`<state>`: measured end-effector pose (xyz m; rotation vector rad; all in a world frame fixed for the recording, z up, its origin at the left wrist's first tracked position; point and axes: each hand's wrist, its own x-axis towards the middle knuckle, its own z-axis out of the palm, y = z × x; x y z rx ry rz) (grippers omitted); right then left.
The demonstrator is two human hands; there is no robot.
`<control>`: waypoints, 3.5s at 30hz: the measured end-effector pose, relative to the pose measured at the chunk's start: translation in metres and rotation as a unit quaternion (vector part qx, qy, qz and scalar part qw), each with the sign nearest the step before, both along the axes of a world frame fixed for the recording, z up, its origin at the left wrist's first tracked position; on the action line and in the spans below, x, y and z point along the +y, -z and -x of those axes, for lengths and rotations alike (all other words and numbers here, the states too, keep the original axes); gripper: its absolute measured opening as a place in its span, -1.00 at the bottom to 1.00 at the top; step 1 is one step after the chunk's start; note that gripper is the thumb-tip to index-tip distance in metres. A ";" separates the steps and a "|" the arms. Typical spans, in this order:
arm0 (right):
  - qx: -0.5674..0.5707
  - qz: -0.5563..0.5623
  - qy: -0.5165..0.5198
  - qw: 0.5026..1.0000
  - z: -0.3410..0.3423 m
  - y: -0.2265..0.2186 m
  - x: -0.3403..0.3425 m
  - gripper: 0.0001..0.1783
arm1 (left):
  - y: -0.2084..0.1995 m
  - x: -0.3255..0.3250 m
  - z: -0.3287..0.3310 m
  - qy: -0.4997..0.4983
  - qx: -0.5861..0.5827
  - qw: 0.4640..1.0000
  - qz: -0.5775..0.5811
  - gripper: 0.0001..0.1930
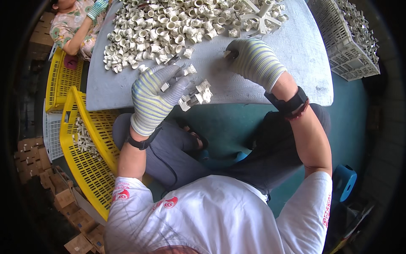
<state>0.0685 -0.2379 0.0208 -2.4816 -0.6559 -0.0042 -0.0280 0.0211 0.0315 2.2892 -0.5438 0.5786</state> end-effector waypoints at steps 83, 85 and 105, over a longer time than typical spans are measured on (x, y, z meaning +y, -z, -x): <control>0.191 -0.268 -0.180 0.927 0.039 -0.040 0.020 -0.68 | 0.004 -0.008 -0.001 0.053 -0.125 0.990 -0.041 -0.75; 0.209 -0.253 -0.166 0.930 0.041 -0.044 0.020 -0.72 | 0.003 -0.008 0.004 0.044 -0.091 0.994 -0.044 -0.74; -0.118 -0.025 0.016 0.993 -0.056 0.017 0.032 -0.71 | -0.005 0.015 -0.001 0.028 0.376 0.848 0.373 -0.63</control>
